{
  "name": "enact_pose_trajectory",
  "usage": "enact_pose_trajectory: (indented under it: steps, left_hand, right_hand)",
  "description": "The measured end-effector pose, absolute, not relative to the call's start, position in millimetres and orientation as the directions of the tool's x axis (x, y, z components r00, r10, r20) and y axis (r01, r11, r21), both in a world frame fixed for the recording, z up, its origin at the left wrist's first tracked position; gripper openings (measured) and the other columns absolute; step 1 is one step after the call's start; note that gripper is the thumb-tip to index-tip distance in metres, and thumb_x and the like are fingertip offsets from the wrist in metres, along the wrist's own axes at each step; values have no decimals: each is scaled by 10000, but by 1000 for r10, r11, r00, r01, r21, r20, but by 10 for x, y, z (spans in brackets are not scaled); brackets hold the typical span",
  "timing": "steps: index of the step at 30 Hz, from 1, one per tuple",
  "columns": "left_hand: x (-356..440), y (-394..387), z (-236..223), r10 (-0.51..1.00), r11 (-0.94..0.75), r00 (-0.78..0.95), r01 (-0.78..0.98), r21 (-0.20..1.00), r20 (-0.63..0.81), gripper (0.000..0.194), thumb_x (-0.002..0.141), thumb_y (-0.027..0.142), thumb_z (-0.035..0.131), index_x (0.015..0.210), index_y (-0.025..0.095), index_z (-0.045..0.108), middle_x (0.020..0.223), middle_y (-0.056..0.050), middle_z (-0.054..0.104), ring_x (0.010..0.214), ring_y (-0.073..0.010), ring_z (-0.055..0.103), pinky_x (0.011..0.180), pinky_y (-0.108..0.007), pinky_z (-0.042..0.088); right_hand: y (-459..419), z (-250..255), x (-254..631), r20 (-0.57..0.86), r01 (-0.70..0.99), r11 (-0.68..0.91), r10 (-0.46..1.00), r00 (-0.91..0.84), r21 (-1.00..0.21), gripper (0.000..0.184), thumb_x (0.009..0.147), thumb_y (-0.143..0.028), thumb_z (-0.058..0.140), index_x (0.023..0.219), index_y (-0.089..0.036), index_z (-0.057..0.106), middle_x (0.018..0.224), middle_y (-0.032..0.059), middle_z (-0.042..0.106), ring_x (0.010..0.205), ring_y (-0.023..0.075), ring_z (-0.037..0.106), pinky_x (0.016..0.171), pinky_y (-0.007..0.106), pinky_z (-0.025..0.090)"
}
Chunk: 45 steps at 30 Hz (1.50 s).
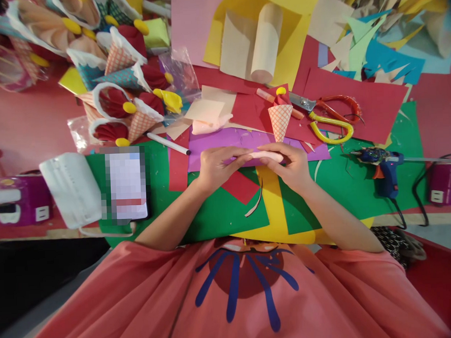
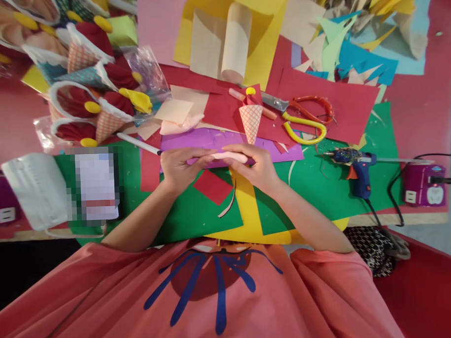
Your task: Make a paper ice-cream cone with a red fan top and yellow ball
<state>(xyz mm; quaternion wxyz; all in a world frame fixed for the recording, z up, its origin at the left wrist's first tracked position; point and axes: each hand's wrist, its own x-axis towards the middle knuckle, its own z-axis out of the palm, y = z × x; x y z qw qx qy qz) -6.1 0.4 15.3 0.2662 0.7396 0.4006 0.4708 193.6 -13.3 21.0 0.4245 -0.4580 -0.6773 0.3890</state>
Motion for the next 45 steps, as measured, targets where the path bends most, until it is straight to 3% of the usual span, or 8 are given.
enact_pose_trajectory:
  steps: [7,17,21,23,28,35,40,45]
  left_hand:
    - [-91,-7,131,834,-514,315,148,845,452,534,788,523,736,1194,178,705,934,-81,805,836,-164,782,796,-196,613]
    - [-67,-11,89,816,-567,306,259,782,490,212,847,358,727,981,206,788,894,-39,807,756,-113,774,676,-112,563]
    - [-80,-7,142,877,-465,279,292,836,390,296,877,461,664,907,199,799,860,-39,806,706,-114,767,619,-122,554]
    - [-88,-3,147,898,-420,278,299,857,342,336,881,490,646,866,192,801,832,-41,805,673,-115,758,599,-130,548]
    - [-94,1,110,897,-399,298,227,888,327,435,817,545,697,1058,190,770,918,-85,805,821,-178,779,748,-205,604]
    - [-57,-10,131,887,-406,336,237,883,317,310,849,459,699,943,175,780,895,-78,806,781,-148,767,712,-192,595]
    - [-49,-1,150,911,-393,246,274,878,331,251,845,426,714,833,183,779,808,-43,800,667,-115,729,628,-176,560]
    - [-55,8,124,931,-350,207,266,898,301,361,887,503,637,935,172,772,783,-38,792,669,-107,721,618,-168,539]
  right_hand:
    - [-149,251,1922,177,291,240,958,-225,-926,233,874,-429,686,920,-209,745,874,17,793,781,154,740,688,263,570]
    - [-174,192,1956,182,284,246,956,-232,-927,247,874,-436,687,904,-206,770,820,23,789,710,137,717,632,242,533]
    - [-174,191,1953,228,253,301,932,-282,-919,497,800,-562,720,1185,-249,706,987,32,778,800,154,724,704,273,578]
    - [-168,198,1946,263,269,352,912,-316,-897,446,850,-488,703,1233,-262,672,1030,29,768,851,156,724,750,284,587]
    - [-156,211,1943,326,312,433,882,-340,-846,155,915,-318,657,1032,-240,722,966,16,780,857,148,731,767,275,589]
    - [-173,185,1940,286,314,378,910,-302,-871,147,936,-361,623,982,-247,703,937,14,767,865,146,731,803,290,593]
    - [-151,152,1948,241,243,302,938,-250,-922,509,812,-541,724,1212,-251,602,924,11,726,806,146,710,694,261,583]
    - [-112,198,1966,280,374,374,917,-283,-848,236,907,-445,645,949,-220,702,857,20,748,768,149,687,721,290,561]
